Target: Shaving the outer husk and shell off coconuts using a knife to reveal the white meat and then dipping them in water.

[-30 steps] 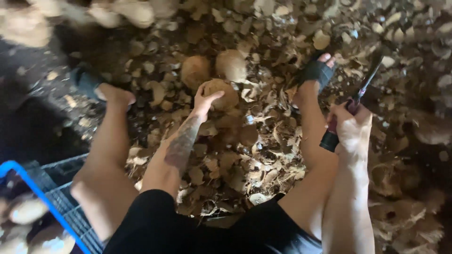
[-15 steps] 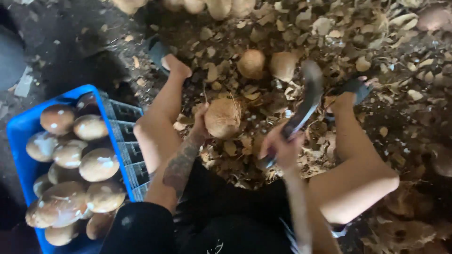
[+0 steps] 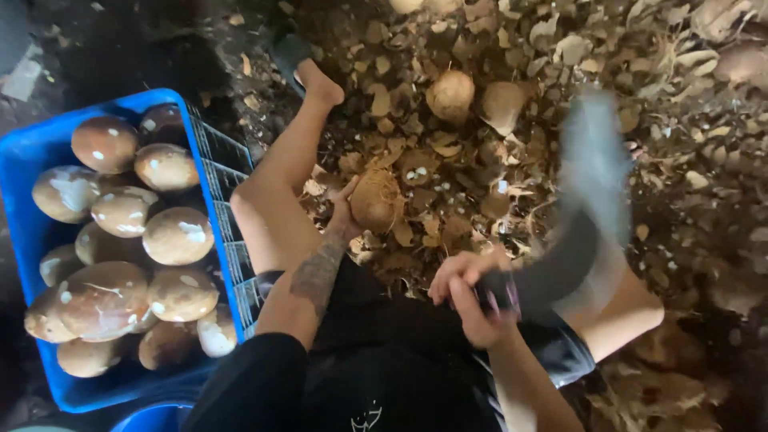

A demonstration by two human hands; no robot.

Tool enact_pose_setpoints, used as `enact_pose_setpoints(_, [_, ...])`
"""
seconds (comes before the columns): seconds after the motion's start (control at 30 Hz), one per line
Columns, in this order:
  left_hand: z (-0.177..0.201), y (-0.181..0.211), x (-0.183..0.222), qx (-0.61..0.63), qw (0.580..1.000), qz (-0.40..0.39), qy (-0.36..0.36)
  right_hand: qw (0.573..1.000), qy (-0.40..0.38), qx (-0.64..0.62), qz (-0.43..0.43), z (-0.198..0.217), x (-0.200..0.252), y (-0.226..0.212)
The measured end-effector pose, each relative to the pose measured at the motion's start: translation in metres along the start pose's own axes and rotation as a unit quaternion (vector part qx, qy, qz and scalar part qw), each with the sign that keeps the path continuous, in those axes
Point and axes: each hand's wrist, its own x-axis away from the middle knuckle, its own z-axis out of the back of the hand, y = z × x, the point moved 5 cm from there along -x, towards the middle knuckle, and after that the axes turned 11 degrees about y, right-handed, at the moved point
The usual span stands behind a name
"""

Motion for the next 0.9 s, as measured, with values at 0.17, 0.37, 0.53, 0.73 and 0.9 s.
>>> enact_pose_setpoints(0.17, [0.025, -0.011, -0.037, -0.02, 0.997, 0.054, 0.043, 0.956, -0.15, -0.221, -0.122, 0.023, 0.031, 0.064])
enact_pose_setpoints(0.37, [-0.014, 0.004, -0.002, 0.078, 0.994, 0.026, -0.074, 0.785, -0.01, 0.393, -0.478, 0.103, 0.125, 0.207])
enact_pose_setpoints(0.53, [-0.018, 0.014, 0.019, 0.036, 0.998, -0.003, -0.053, 0.943, -0.052, 0.199, -0.259, 0.018, 0.041, 0.078])
enact_pose_setpoints(0.73, [0.019, -0.001, -0.013, -0.014, 0.995, 0.044, 0.093, 0.99, -0.078, 0.102, 0.057, -0.002, 0.017, 0.032])
enact_pose_setpoints(0.9, [0.028, -0.002, -0.032, 0.001, 0.999, 0.03, 0.041, 0.857, -0.041, 0.248, -0.45, 0.072, 0.104, 0.185])
